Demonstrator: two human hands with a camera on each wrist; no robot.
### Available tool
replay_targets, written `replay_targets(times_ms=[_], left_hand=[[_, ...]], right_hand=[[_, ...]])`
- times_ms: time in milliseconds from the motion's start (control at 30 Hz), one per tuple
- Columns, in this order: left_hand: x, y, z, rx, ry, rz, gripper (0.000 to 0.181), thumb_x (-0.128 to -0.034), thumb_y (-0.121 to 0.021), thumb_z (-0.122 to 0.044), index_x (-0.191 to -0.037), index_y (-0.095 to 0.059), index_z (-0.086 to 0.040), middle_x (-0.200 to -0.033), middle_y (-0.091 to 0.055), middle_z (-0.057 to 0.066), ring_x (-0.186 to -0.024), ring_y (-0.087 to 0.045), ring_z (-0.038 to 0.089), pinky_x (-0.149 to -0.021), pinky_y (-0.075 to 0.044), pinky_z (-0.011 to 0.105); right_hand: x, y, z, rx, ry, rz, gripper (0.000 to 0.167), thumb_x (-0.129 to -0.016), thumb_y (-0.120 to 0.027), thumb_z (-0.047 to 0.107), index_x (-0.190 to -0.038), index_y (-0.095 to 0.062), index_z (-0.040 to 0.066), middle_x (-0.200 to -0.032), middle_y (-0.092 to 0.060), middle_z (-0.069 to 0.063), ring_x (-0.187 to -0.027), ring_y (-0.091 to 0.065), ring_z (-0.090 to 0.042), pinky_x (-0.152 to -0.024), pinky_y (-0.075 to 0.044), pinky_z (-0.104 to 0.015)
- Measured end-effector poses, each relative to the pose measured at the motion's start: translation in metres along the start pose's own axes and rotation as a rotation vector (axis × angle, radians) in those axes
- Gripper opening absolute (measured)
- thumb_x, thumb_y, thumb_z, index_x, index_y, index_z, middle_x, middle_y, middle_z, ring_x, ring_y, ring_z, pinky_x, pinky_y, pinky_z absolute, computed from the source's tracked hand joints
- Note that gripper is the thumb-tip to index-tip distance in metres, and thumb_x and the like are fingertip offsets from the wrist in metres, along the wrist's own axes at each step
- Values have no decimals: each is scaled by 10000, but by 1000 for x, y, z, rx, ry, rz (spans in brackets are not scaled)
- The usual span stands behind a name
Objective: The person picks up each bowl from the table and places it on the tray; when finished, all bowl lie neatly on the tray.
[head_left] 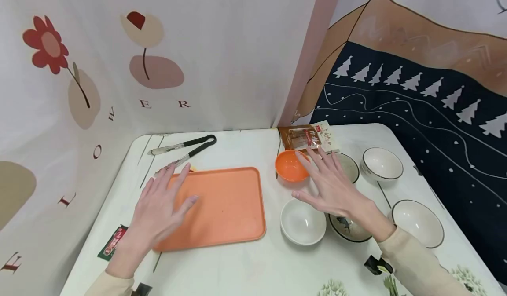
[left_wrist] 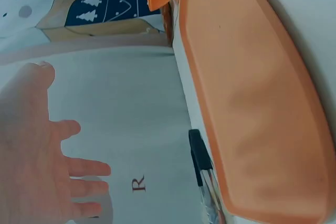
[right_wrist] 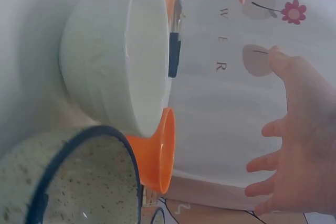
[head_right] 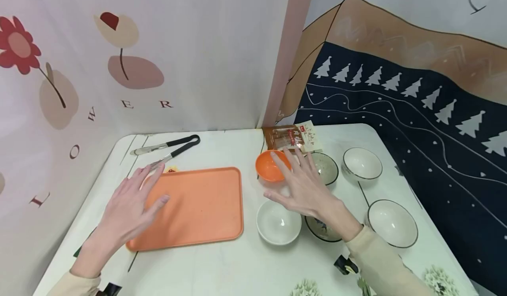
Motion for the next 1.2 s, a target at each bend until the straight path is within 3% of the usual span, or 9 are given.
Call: replay_targets(times_ms=[167,333,533,667,833,1000,1200], left_hand=[[4,1,8,33,21,-25,744,-1028,-491,-519,-1640,-141,-282,-1627,-258,261,-1457,-269,526,-1137,-230,679],[11,-2,23,99,85,-17,731,-1049,-472,-477,-1644,-103,-265,-1583,-308,295,-1380,-351,561,-1023,-312,735],[21,-14,50,236,192,12,742,-1076,-414,-461,-1643,7,-235,-1562,-309,340,-1390,-338,563,-1010,-314,747],[29,-22,67,289,265,38,760,-1084,-375,-465,-1638,33,-142,-1554,-295,365,-1372,-332,600,-1000,-308,763],[37,-34,84,336,330,69,791,-1082,-379,-472,-1626,12,-53,-1539,-307,374,-1370,-330,603,-1024,-299,756],[39,-44,92,366,348,88,797,-1074,-432,-442,-1610,-54,11,-1521,-321,386,-1387,-329,568,-1037,-316,743],[38,-55,102,376,390,132,794,-1070,-460,-414,-1596,-85,48,-1515,-309,392,-1376,-338,562,-1057,-355,701]], right_hand=[[7,-2,3,-39,-14,7,943,-908,-579,680,-1633,-203,207,-1662,-225,-200,-1520,-197,-485,-1156,-177,-731],[15,-4,7,-123,-14,2,930,-917,-604,642,-1622,-236,159,-1657,-256,-175,-1503,-277,-443,-1151,-247,-698],[29,-11,8,-245,-56,24,971,-890,-654,636,-1623,-226,165,-1620,-338,-175,-1473,-358,-411,-1129,-323,-660],[38,-20,9,-310,-90,52,1003,-872,-672,647,-1630,-199,190,-1628,-331,-165,-1484,-333,-430,-1117,-330,-675],[47,-32,8,-383,-123,69,1015,-858,-699,637,-1612,-248,130,-1626,-333,-168,-1483,-335,-426,-1119,-337,-663],[57,-40,7,-396,-156,68,1025,-817,-753,619,-1568,-333,63,-1579,-410,-168,-1445,-407,-398,-1111,-382,-614],[65,-48,12,-350,-147,81,1074,-740,-814,636,-1540,-385,62,-1540,-462,-150,-1406,-464,-367,-1106,-414,-566]])
Point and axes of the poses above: each hand's wrist, its own x-axis away from the middle knuckle, its own y-axis out of the back of the hand, z = x × y, the point moved 7 cm from there along -x, towards the middle knuckle
